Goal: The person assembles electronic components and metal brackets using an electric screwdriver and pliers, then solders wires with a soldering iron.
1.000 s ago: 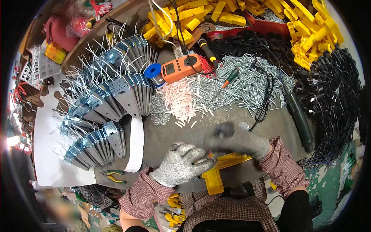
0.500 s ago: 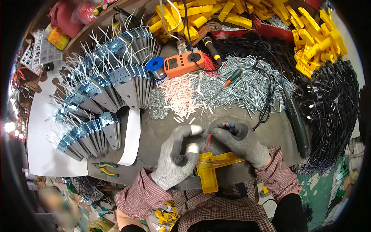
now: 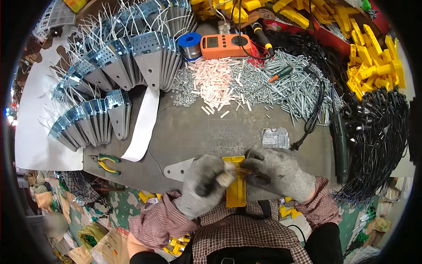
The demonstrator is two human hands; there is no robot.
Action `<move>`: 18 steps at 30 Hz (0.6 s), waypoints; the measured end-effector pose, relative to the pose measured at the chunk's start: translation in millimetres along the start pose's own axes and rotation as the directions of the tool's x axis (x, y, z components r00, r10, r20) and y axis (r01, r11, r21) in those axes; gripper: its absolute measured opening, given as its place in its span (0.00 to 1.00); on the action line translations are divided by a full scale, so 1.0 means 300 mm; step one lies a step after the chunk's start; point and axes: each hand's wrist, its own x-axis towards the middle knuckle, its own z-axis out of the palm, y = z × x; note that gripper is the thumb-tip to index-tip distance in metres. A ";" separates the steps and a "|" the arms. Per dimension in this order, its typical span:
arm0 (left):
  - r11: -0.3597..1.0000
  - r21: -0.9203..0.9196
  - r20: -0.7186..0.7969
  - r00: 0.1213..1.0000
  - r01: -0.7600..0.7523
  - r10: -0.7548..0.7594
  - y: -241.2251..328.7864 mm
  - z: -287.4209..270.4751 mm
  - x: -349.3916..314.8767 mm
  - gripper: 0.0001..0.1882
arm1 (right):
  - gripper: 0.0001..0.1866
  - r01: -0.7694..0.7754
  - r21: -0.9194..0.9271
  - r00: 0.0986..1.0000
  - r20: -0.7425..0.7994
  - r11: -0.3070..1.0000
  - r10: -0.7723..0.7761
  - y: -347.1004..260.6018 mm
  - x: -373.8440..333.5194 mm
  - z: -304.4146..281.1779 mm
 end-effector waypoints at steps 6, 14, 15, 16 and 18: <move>0.647 0.610 0.364 0.887 -0.457 0.283 -0.094 0.017 -0.005 0.17 | 0.17 -0.013 0.007 0.999 -0.048 1.000 0.014 0.018 -0.002 0.025; 0.684 0.439 0.418 0.806 -0.583 0.419 -0.114 -0.019 -0.019 0.14 | 0.12 -0.282 0.368 0.956 0.028 0.886 0.293 0.037 0.022 -0.047; 0.683 0.412 0.564 0.758 -0.603 0.328 -0.104 -0.023 -0.011 0.11 | 0.10 -0.315 0.437 0.941 0.026 0.843 0.338 0.056 0.026 -0.040; 0.739 0.377 0.513 0.790 -0.559 0.336 -0.093 -0.006 0.003 0.12 | 0.09 -0.349 0.604 0.918 0.068 0.716 0.390 0.072 0.030 -0.015; 0.723 0.495 0.374 0.869 -0.482 0.323 -0.014 0.013 0.041 0.12 | 0.10 -0.357 0.622 0.914 0.078 0.697 0.398 0.097 0.025 -0.015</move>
